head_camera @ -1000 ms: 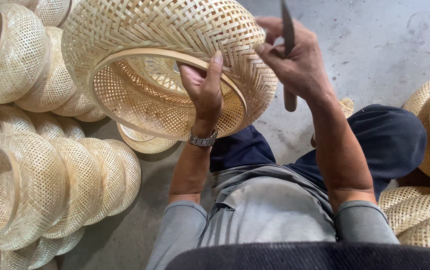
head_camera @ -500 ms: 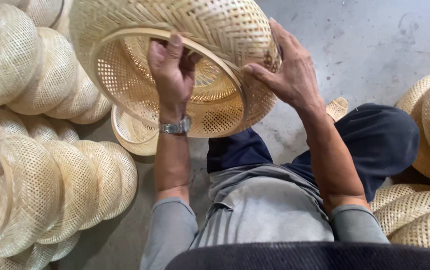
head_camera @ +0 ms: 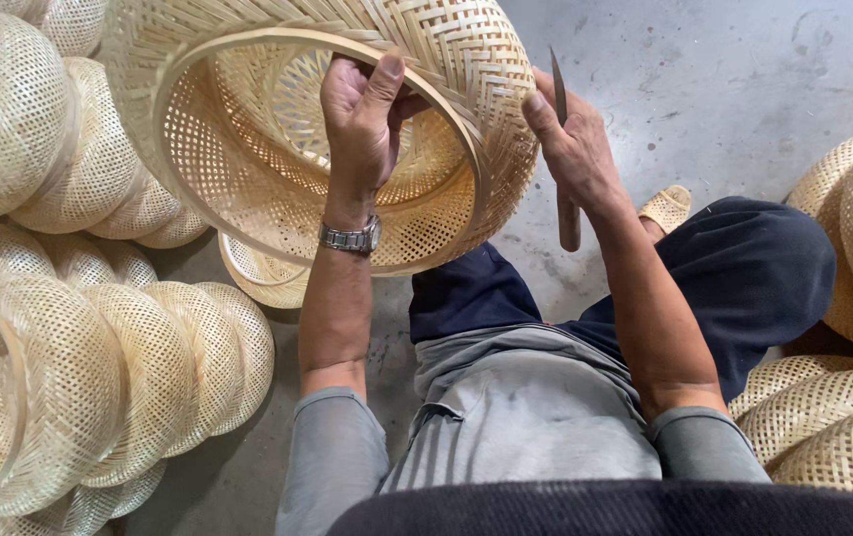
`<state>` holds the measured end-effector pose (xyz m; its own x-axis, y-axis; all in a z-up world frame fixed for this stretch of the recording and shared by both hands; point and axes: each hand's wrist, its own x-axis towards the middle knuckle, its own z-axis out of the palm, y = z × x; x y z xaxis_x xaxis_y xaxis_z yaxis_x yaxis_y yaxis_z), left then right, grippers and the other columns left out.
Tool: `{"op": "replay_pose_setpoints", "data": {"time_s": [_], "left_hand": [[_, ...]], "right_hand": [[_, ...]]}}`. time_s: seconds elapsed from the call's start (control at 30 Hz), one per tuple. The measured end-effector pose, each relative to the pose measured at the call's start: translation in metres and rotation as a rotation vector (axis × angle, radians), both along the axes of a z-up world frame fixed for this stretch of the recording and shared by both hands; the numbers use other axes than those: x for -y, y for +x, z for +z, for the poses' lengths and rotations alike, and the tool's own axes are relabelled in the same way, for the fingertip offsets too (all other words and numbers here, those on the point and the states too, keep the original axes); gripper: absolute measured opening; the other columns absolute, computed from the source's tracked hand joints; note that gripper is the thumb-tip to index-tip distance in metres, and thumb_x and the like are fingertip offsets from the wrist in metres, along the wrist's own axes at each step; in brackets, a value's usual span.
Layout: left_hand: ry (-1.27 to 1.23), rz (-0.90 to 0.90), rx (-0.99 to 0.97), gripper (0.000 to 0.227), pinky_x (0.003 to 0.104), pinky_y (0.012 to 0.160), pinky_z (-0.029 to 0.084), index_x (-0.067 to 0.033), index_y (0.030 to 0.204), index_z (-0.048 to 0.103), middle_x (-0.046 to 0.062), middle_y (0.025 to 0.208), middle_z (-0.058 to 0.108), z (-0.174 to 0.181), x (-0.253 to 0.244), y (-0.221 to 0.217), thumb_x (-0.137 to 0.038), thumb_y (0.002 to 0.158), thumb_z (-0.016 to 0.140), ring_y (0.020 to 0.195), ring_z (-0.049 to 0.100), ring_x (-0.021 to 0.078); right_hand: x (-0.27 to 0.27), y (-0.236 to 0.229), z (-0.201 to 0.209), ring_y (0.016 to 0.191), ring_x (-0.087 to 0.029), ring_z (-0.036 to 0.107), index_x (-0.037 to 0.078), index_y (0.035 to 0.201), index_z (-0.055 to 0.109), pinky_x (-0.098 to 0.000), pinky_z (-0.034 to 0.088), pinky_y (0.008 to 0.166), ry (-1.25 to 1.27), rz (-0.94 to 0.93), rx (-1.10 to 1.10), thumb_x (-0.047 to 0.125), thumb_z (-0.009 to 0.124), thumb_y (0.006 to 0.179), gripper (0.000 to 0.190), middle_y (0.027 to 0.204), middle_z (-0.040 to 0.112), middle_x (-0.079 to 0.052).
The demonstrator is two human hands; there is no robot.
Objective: The person uses a knife to trim and smooth the rim of a woven basket, rotating it to work around the circumference. They then place the basket aside and pick up another one to repeat the process.
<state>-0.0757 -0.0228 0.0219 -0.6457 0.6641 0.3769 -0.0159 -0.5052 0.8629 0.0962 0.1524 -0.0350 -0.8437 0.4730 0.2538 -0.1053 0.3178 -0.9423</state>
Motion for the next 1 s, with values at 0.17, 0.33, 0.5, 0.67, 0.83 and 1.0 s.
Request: {"op": "replay_pose_setpoints", "data": {"time_s": [0.17,0.33,0.5,0.67,0.83,1.0], "left_hand": [[-0.027,0.033,-0.014,0.031,0.042,0.082,0.071,0.0031,0.117,0.055,0.016,0.101,0.072,-0.012,-0.006,0.001,-0.022,0.105,0.068,0.090,0.077,0.0233],[-0.037,0.044,-0.057,0.030,0.040,0.083,0.071,0.0034,0.118,0.055,0.018,0.101,0.073,-0.015,-0.009,0.006,-0.022,0.106,0.065,0.091,0.077,0.0239],[-0.063,-0.023,-0.018,0.027,0.040,0.086,0.072,0.0013,0.111,0.060,0.018,0.097,0.074,-0.015,-0.004,0.018,-0.025,0.106,0.064,0.093,0.079,0.0272],[0.154,0.032,0.120,0.027,0.029,0.060,0.064,0.0002,0.099,0.065,0.012,0.080,0.072,-0.003,0.012,-0.001,-0.026,0.104,0.068,0.066,0.072,0.0182],[0.156,0.061,0.137,0.025,0.038,0.076,0.070,-0.0054,0.092,0.063,0.009,0.078,0.071,0.000,0.006,-0.018,-0.027,0.098,0.074,0.075,0.075,0.0217],[0.165,0.023,0.136,0.028,0.040,0.079,0.070,-0.0025,0.089,0.064,0.007,0.080,0.069,-0.008,-0.002,-0.007,-0.025,0.103,0.075,0.078,0.074,0.0208]], "right_hand": [[-0.006,-0.008,-0.020,0.132,-0.035,0.062,0.011,0.150,0.055,-0.0551,0.050,0.107,-0.103,0.014,0.036,0.064,0.051,0.101,0.072,0.137,0.067,-0.020],[-0.016,-0.009,-0.021,0.125,-0.033,0.067,0.009,0.152,0.051,-0.0535,0.052,0.106,-0.054,-0.001,0.061,0.066,0.062,0.097,0.080,0.142,0.065,-0.021],[-0.018,-0.009,-0.008,0.088,-0.027,0.075,0.012,0.155,0.040,-0.0464,0.063,0.082,-0.007,-0.041,0.116,0.052,0.083,0.076,0.099,0.146,0.061,-0.012],[-0.010,-0.002,-0.009,0.084,-0.026,0.073,0.016,0.155,0.050,-0.0461,0.066,0.084,-0.039,-0.059,0.135,0.051,0.088,0.071,0.099,0.141,0.070,-0.005],[-0.015,-0.011,-0.014,0.123,-0.027,0.071,0.012,0.157,0.050,-0.0501,0.055,0.106,0.095,-0.042,0.024,0.051,0.090,0.081,0.094,0.142,0.070,-0.011],[-0.020,0.001,-0.008,0.141,-0.038,0.050,0.005,0.160,0.041,-0.0551,0.049,0.108,0.088,-0.109,0.103,0.053,0.082,0.092,0.093,0.157,0.049,-0.023]]}}
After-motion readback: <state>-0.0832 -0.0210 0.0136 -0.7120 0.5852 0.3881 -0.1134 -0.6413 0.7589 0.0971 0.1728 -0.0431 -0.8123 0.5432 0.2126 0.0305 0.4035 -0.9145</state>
